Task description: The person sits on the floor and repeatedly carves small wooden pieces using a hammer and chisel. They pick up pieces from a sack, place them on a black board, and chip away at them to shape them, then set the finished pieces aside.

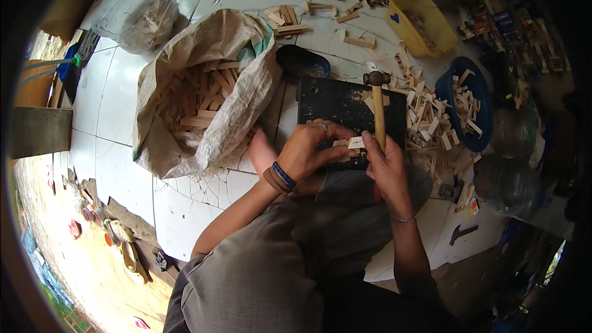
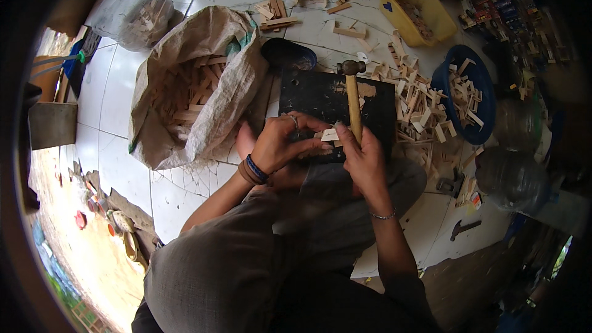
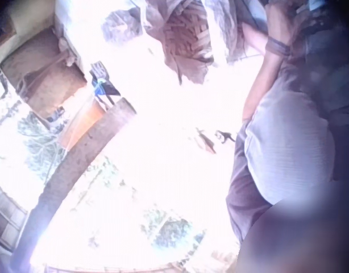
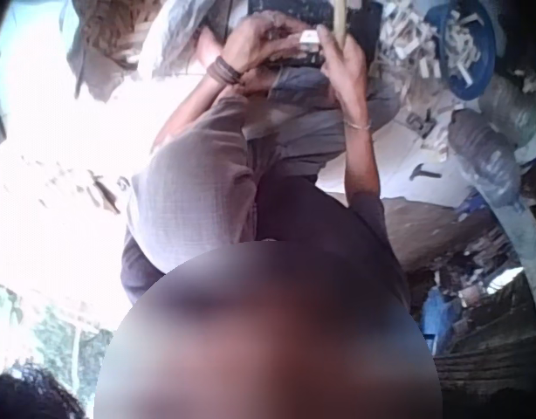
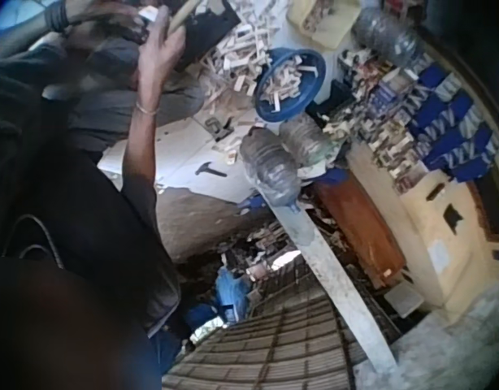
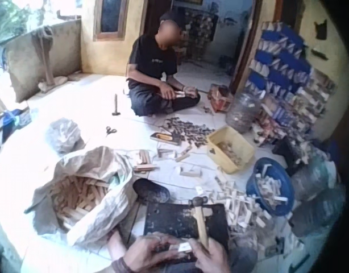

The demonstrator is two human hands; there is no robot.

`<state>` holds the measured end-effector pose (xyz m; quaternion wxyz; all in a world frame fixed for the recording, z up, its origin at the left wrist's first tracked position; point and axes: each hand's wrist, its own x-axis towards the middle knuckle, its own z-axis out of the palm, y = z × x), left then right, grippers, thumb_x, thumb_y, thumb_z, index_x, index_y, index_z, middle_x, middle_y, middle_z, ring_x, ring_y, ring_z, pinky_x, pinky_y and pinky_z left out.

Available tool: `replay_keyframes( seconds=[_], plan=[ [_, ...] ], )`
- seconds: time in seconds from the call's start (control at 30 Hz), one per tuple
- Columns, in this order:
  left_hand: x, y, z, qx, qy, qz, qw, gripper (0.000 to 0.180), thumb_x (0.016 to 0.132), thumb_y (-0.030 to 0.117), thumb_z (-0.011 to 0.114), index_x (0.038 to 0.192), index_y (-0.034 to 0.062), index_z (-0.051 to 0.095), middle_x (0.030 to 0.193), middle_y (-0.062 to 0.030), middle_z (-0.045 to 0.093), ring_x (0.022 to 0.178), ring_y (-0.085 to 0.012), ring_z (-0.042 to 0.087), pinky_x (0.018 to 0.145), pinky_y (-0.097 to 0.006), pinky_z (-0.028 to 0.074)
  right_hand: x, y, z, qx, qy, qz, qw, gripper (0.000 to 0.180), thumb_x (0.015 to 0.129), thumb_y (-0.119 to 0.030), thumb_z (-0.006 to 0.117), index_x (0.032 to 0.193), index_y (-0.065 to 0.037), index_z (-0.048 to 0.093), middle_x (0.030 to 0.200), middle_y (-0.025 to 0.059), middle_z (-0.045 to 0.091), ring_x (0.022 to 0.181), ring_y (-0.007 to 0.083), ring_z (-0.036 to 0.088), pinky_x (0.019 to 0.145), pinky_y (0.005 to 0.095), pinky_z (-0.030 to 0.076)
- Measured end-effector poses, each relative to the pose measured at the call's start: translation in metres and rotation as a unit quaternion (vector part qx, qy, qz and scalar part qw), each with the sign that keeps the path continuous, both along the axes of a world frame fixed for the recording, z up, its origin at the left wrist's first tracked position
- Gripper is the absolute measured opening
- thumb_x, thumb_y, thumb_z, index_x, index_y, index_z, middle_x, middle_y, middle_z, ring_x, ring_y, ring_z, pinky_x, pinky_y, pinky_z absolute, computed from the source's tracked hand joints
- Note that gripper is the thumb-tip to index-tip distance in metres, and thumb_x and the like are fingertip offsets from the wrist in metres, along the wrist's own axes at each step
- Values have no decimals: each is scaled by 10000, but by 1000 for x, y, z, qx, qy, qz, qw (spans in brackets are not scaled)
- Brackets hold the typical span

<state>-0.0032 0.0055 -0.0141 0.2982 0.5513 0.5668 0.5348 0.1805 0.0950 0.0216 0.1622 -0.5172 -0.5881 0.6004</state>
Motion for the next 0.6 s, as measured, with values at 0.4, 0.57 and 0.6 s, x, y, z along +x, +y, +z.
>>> replay_keyframes(
  seconds=[0.4, 0.57, 0.6],
  plan=[
    [0, -1, -3, -10, -21, -6, 1000, 313, 793, 219, 883, 1026, 51, 758, 1007, -102, 767, 928, -249, 743, 828, -346, 569, -3, -3, 4, 18, -29, -3, 999, 380, 1011, -407, 682, 912, -49, 607, 620, -58, 461, 474, 17, 403, 405, 227, 321],
    [4, 0, -1, -15, -78, 2, 997, 375, 795, 189, 887, 1093, 32, 724, 1018, -98, 764, 946, -197, 749, 802, -316, 581, -6, -5, 8, 38, -57, -9, 998, 388, 1004, -417, 686, 906, -48, 622, 605, -50, 468, 467, 30, 414, 408, 241, 330],
    [5, -1, 0, -15, -105, 2, 994, 388, 795, 181, 887, 1107, 27, 714, 1014, -95, 764, 953, -187, 748, 805, -311, 584, -7, -4, 9, 40, -65, -8, 997, 392, 1001, -419, 687, 905, -44, 624, 605, -44, 476, 467, 35, 423, 410, 247, 337]
  ],
)
